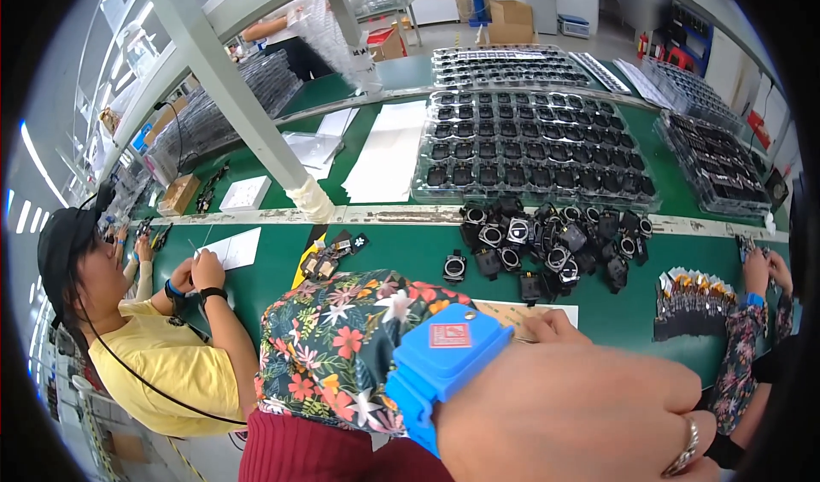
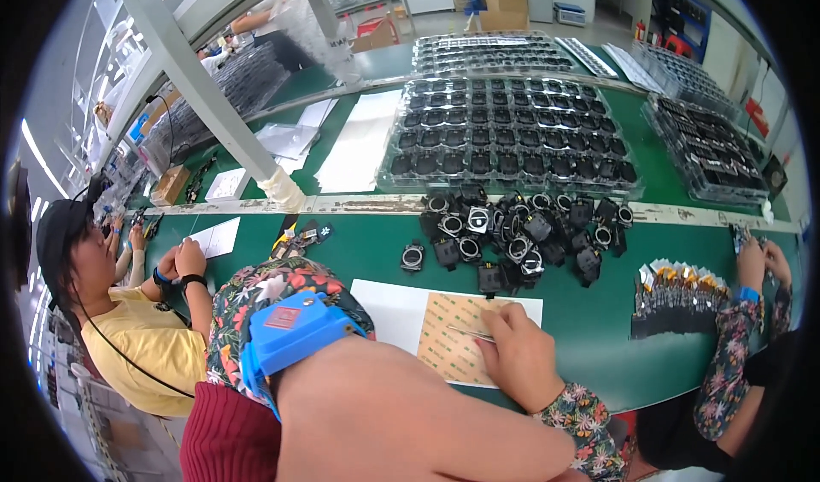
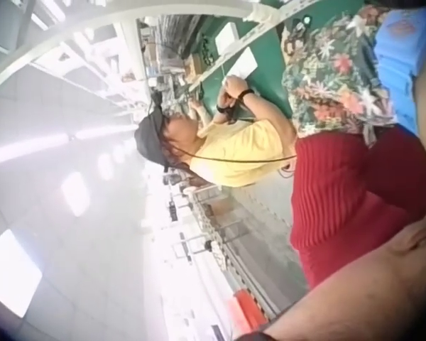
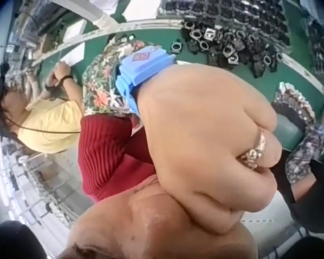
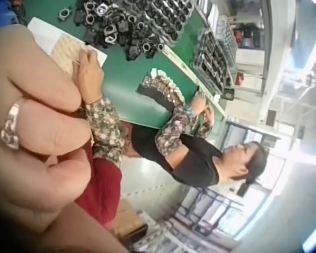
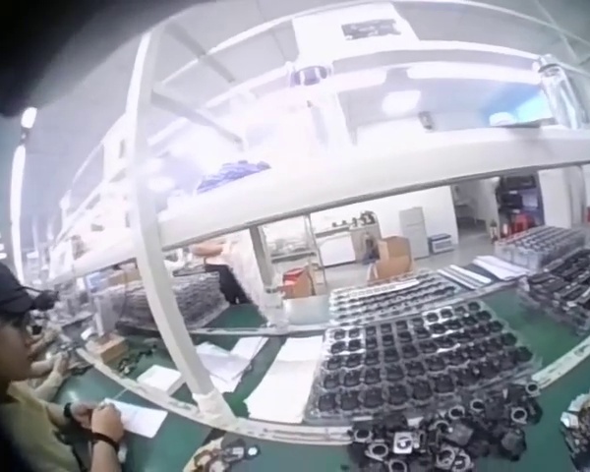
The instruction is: The person assembles small electronic components using a hand tool at a factory workbench.
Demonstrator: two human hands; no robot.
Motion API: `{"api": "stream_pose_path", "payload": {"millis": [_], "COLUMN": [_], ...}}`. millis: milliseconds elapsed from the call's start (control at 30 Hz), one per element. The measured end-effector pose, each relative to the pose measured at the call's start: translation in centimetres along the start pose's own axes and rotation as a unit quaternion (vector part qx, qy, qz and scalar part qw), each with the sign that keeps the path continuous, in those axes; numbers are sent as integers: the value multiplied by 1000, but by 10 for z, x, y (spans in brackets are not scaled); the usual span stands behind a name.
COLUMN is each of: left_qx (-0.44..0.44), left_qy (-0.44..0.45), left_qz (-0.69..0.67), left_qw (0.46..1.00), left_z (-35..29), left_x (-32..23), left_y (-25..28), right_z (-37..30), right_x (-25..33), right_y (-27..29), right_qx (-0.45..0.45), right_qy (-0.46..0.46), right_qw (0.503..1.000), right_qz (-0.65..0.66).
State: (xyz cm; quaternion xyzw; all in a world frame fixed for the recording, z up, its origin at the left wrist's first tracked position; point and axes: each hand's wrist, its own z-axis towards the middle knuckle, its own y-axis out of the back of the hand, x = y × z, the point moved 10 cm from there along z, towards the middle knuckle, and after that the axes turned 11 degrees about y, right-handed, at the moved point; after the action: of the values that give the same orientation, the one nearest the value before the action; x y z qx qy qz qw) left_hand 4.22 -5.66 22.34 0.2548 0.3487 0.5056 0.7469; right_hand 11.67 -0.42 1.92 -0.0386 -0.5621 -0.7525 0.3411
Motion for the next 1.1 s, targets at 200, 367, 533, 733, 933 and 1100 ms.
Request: {"api": "stream_pose_path", "payload": {"millis": [200, 367, 533, 733, 933, 1100], "left_qx": [-1, -8, -25, -46, -78, -10], "left_qy": [-16, -19, -35, -52, -94, 1], "left_qz": [32, 63, 77, 99, 102, 98], "left_qw": [999, 998, 996, 993, 987, 995], "left_z": [1, -1, -6, -13, -6, -54], "left_x": [-11, -14, -10, -4, -1, 18], "left_y": [-5, -5, 1, 4, -2, -35], "right_z": [-6, -17, -11, 4, -10, 3], "right_x": [-4, -22, -17, -2, -11, 13], "right_y": [-1, -16, -11, -2, 17, 8], "right_qx": [-4, -37, -9, 7, -8, 0], "right_qy": [-28, -74, -62, -8, -25, 15], "right_qw": [999, 987, 994, 1000, 1000, 1000], "right_qz": [39, 136, 85, 10, 8, 24]}}
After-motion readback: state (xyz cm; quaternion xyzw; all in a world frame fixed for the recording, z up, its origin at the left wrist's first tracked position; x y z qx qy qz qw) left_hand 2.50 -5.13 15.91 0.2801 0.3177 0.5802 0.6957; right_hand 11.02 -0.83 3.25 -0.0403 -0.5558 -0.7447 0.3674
